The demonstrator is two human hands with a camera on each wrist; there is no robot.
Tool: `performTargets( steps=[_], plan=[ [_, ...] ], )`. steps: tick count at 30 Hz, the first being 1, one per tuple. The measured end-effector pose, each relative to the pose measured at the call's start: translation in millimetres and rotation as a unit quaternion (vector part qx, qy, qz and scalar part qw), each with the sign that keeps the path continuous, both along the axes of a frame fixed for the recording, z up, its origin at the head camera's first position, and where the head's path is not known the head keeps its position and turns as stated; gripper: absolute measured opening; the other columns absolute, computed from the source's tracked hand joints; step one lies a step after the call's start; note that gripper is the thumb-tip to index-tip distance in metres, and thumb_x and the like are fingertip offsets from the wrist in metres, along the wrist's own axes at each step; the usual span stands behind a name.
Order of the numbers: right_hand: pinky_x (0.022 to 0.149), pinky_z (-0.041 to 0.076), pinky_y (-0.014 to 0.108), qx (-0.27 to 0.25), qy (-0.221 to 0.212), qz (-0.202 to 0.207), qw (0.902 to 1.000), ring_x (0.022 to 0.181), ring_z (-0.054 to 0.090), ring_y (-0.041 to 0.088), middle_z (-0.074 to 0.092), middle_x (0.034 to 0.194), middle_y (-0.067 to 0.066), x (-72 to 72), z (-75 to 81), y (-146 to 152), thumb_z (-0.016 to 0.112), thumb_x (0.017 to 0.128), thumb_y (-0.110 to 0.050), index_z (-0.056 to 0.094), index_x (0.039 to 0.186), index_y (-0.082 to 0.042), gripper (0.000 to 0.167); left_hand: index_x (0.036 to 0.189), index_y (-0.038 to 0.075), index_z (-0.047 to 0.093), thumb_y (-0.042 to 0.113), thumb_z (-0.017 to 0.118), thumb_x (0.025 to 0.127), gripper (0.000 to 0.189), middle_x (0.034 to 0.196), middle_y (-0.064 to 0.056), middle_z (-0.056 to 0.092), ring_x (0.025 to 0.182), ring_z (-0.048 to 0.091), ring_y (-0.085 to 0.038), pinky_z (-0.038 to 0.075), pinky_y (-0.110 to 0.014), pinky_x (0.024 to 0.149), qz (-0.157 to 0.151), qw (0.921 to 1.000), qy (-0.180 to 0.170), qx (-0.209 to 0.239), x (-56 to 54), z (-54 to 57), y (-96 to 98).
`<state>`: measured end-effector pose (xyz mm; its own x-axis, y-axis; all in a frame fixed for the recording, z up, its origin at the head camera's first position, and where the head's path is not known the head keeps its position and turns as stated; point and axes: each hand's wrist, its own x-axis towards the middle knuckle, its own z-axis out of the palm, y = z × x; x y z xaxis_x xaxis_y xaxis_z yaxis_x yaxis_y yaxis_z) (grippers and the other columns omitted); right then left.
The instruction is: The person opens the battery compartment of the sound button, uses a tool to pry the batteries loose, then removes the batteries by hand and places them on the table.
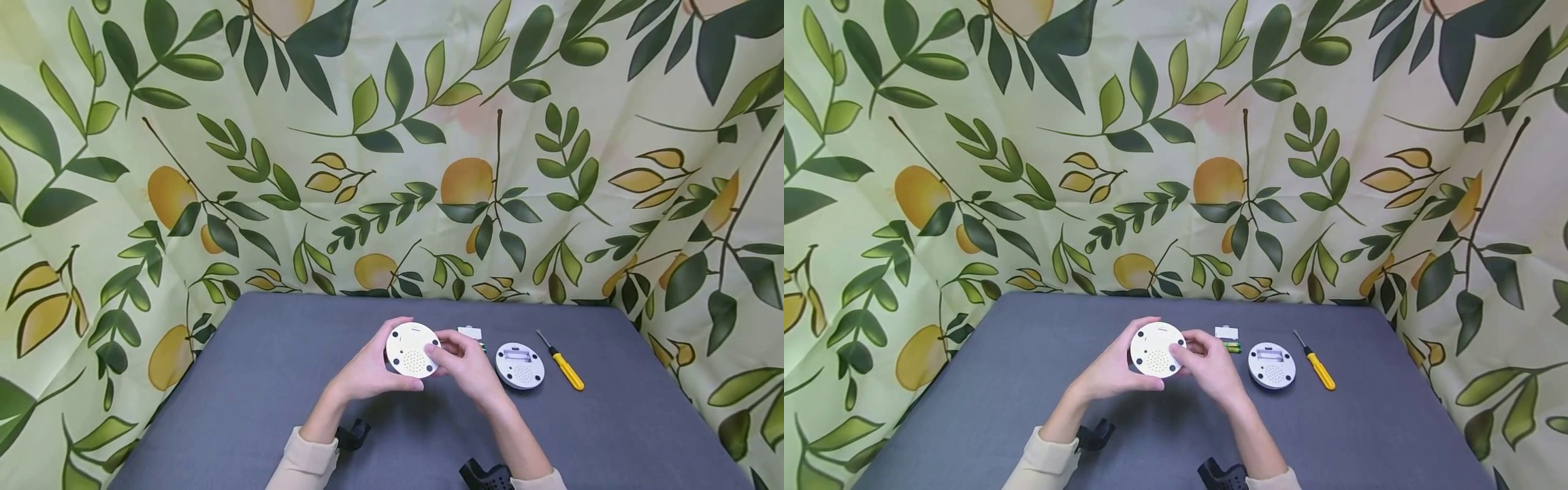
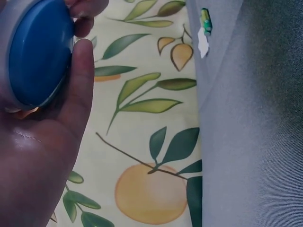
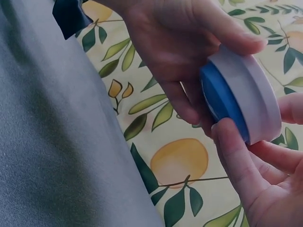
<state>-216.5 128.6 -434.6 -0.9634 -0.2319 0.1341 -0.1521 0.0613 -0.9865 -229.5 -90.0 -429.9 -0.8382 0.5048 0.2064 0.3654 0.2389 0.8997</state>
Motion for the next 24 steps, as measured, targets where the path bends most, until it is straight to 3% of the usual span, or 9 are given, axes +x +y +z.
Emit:
performTargets(
  steps=[5,9,14,24],
  plan=[
    [0.083,0.056,0.030,0.063,0.041,-0.048,0.9960,0.093,0.067,0.017,0.069,0.107,0.009,1.7,1.2,0.5,0.074,0.093,-0.022,0.067,0.123,-0.003,0.036,0.150,0.025,0.037,0.027,0.094,0.073,0.096,0.134,0.003,0.053,0.116,0.053,-0.016,0.041,-0.039,0.099,0.007,1.0000,0.001,-0.002,0.0,-0.7,1.3],
    [0.085,0.054,0.028,0.065,0.082,-0.082,0.9911,0.100,0.064,0.019,0.068,0.111,0.005,3.1,2.1,0.2,0.078,0.091,-0.019,0.069,0.120,-0.009,0.032,0.150,0.025,0.037,0.025,0.094,0.073,0.096,0.135,0.003,0.053,0.116,0.053,-0.016,0.041,-0.038,0.099,0.005,1.0000,-0.002,0.005,0.7,-0.3,2.2],
    [0.077,0.053,0.026,0.035,0.114,-0.088,0.9890,0.095,0.061,0.022,0.065,0.109,0.007,4.0,2.0,-1.5,0.080,0.088,-0.012,0.070,0.115,-0.008,0.029,0.150,0.022,0.035,0.024,0.093,0.073,0.096,0.133,0.002,0.054,0.114,0.054,-0.016,0.042,-0.035,0.098,-0.001,1.0000,0.002,0.004,1.6,-0.8,4.1],
    [0.071,0.047,0.025,0.067,0.114,-0.092,0.9869,0.097,0.054,0.027,0.062,0.108,0.003,5.2,-0.9,-4.7,0.082,0.086,-0.016,0.073,0.112,-0.015,0.028,0.150,0.017,0.033,0.026,0.092,0.074,0.097,0.133,0.001,0.054,0.111,0.056,-0.015,0.044,-0.031,0.096,-0.014,0.9998,0.009,-0.011,2.4,-5.6,11.1]
  ],
)
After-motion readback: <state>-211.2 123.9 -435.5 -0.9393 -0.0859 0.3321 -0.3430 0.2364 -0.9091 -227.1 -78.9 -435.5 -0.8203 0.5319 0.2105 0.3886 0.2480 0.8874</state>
